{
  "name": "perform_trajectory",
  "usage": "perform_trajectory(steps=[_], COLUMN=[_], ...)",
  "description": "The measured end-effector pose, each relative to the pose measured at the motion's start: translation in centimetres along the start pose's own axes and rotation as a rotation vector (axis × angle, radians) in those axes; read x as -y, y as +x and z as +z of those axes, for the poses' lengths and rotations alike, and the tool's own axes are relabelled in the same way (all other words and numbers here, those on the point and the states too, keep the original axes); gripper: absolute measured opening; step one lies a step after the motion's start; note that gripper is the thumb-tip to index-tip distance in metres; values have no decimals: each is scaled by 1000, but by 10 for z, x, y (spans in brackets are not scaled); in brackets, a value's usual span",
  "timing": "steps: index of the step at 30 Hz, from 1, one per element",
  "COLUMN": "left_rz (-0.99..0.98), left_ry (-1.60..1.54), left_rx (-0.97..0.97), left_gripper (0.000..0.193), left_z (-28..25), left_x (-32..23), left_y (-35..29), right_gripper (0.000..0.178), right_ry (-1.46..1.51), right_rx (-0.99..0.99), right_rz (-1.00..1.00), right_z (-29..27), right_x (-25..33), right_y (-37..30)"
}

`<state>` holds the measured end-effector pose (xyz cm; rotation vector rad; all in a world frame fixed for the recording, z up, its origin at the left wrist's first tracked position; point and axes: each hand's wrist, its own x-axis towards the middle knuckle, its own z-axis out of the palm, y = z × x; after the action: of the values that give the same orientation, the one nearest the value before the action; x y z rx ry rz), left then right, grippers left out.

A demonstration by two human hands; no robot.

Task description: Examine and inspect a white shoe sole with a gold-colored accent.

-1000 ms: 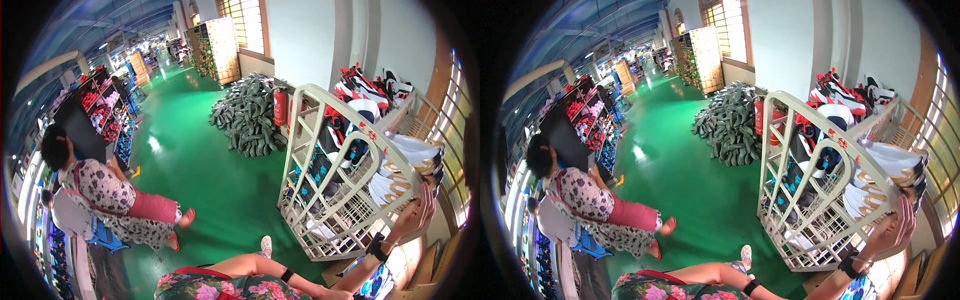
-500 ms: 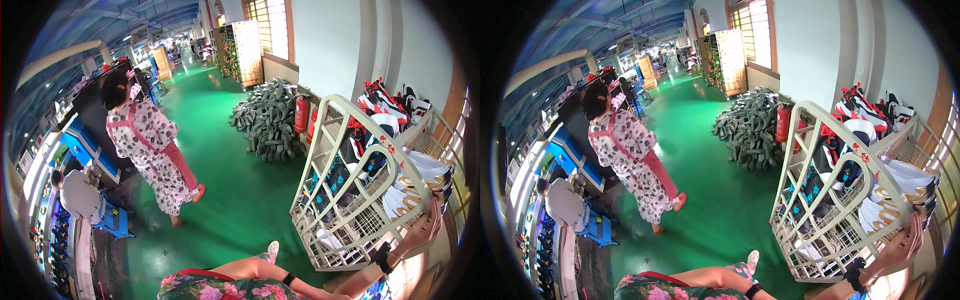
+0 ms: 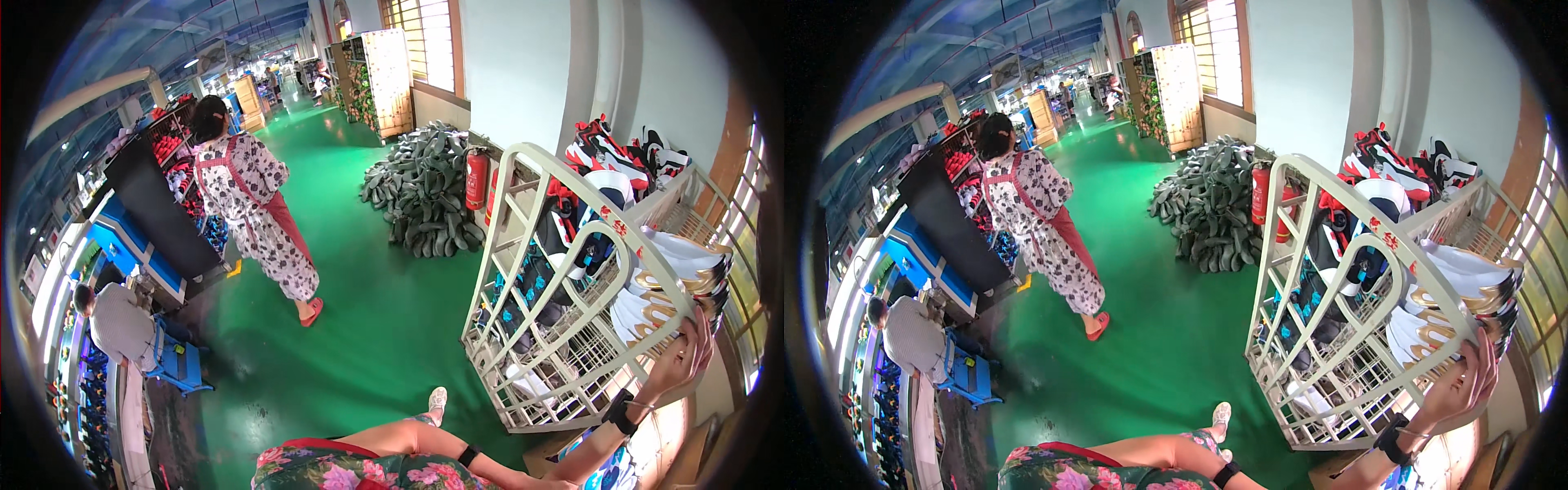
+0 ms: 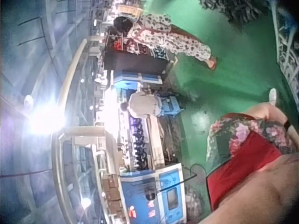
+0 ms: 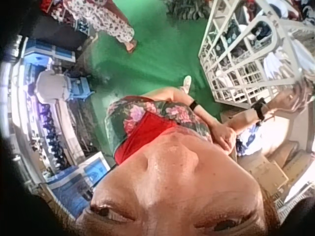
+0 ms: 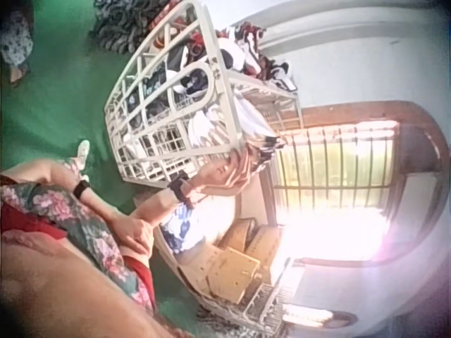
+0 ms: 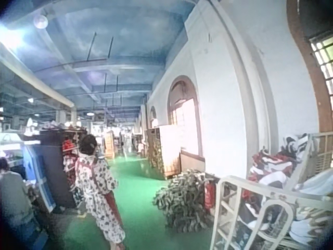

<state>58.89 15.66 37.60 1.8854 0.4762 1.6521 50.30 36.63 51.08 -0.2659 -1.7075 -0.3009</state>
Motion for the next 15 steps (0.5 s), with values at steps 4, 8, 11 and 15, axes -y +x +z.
perform_trajectory(steps=[4, 8, 11, 15], left_rz=[14, 25, 40, 88], left_ry=[18, 19, 27, 39], left_rx=[30, 60, 39, 11], left_gripper=[34, 35, 36, 37], left_z=[-1, 0, 2, -1], left_x=[-1, 1, 0, -13], left_y=[0, 0, 1, 5], right_gripper=[21, 25, 32, 37], right_ry=[-7, 63, -24, -126], right_rx=[43, 35, 81, 154], right_rz=[72, 141, 169, 238], right_z=[-5, -10, -9, -12], right_x=[10, 16, 17, 23], right_y=[5, 11, 9, 17])
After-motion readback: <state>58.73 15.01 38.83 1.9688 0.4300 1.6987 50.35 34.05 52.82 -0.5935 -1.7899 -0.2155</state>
